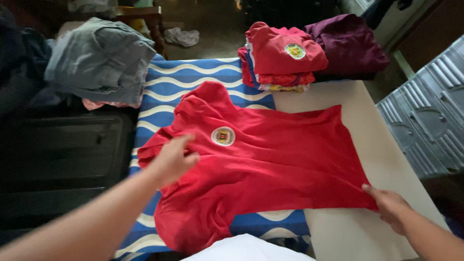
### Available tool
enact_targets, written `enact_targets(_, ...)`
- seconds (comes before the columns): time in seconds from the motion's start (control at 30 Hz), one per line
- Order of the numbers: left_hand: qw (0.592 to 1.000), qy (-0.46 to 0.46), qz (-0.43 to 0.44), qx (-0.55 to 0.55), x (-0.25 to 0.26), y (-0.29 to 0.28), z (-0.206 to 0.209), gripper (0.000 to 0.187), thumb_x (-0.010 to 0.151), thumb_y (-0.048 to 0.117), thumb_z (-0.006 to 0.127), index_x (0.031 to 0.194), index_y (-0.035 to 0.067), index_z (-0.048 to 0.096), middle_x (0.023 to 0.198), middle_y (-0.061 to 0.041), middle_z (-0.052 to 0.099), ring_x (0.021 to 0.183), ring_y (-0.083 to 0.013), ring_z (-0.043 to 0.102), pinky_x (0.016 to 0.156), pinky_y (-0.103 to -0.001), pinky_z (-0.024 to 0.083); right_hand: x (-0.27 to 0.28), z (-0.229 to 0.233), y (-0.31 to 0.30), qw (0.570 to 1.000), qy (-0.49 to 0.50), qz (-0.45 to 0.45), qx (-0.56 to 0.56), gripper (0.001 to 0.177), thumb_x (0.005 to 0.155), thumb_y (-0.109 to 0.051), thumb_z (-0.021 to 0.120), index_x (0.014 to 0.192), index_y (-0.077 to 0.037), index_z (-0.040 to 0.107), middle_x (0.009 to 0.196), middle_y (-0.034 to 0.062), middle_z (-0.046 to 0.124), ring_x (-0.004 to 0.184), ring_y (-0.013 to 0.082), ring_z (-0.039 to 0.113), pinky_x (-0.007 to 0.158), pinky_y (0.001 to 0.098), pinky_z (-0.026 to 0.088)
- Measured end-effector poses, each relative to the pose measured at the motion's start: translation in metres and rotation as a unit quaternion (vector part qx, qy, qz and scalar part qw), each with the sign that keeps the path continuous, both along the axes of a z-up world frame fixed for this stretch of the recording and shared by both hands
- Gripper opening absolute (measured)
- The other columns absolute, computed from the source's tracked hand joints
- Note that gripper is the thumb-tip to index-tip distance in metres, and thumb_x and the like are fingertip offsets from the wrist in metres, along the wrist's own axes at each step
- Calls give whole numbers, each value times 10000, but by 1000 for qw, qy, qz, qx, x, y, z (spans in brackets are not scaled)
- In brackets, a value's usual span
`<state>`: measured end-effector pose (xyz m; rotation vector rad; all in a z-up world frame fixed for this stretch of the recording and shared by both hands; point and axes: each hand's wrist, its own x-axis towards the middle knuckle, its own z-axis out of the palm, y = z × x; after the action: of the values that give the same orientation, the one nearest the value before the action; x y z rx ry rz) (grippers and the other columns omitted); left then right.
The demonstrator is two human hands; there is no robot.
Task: The person folds a red polo shirt on a table. They turn the shirt inside out, smooth it flat, fold the sleeves inward, fold the bottom up, and then fold the shirt in half.
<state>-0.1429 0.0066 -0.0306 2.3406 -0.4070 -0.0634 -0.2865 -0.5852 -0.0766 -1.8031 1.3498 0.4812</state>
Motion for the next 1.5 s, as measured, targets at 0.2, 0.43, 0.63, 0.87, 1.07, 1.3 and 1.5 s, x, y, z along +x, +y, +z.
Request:
enact_targets(0.2, 962, 37, 140, 230, -98, 1, 25, 955, 719, 501, 816, 1531, 211, 405, 1493, -145, 434, 1350, -373, 437, 1060, -502, 410, -16, -23, -12, 1000, -12, -4, 18, 791, 946, -499, 690, 1462, 59, 472, 1480, 241, 508, 1409, 361, 436, 1170, 489, 347)
enact_targets(0.43, 950, 95, 148, 257, -156, 8, 34, 738, 732, 544, 796, 1334, 219, 519, 1288, -58, 542, 1213, -311, 534, 989, -474, 463, -21, -39, -38, 964, -260, -34, 45, 482, 990, -267, 676, 1356, 33, 579, 1328, 138, 621, 1187, 260, 587, 1017, 404, 443)
enact_targets(0.63, 956, 100, 80, 265, -171, 15, 7, 354, 813, 361, 759, 1127, 229, 664, 1136, -93, 594, 1083, -334, 573, 919, -441, 508, -7, -30, -26, 917, -374, -99, 92, 299, 1052, -261, 604, 1256, -42, 594, 1215, 85, 650, 1092, 202, 639, 1003, 336, 502)
enact_targets(0.87, 989, 130, 26, 64, -165, 40, -9, 157, 900, 201, 681, 1032, 134, 732, 939, -81, 706, 950, -299, 671, 818, -375, 527, 19, 10, -11, 884, -416, -180, 113, 279, 1068, -331, 556, 1283, -154, 570, 1230, 16, 652, 1119, 188, 661, 962, 390, 553)
enact_targets(1.07, 937, 337, 72, -47, -160, 63, -3, 205, 918, 185, 686, 1062, 70, 774, 926, -48, 750, 904, -187, 711, 835, -298, 562, 16, 36, -3, 902, -367, -222, 42, 289, 1037, -417, 619, 1247, -218, 601, 1220, -22, 640, 1120, 184, 634, 896, 391, 527)
enact_targets(1.3, 936, 341, 82, 33, -159, 79, -6, 292, 883, 250, 735, 1131, 109, 798, 1143, -38, 704, 1033, -180, 697, 927, -311, 549, -8, -3, -36, 973, -193, -122, 26, 345, 1010, -401, 541, 1266, -179, 607, 1316, 65, 595, 1216, 262, 556, 1075, 492, 377)
enact_targets(1.5, 978, 3, 205, -47, -122, 54, -5, 339, 904, 264, 700, 1164, 47, 709, 1141, -159, 739, 1076, -291, 704, 906, -407, 543, -12, -22, -44, 998, -52, 11, -14, 558, 996, -455, 593, 1409, -80, 593, 1487, 207, 507, 1394, 322, 407, 1177, 487, 260)
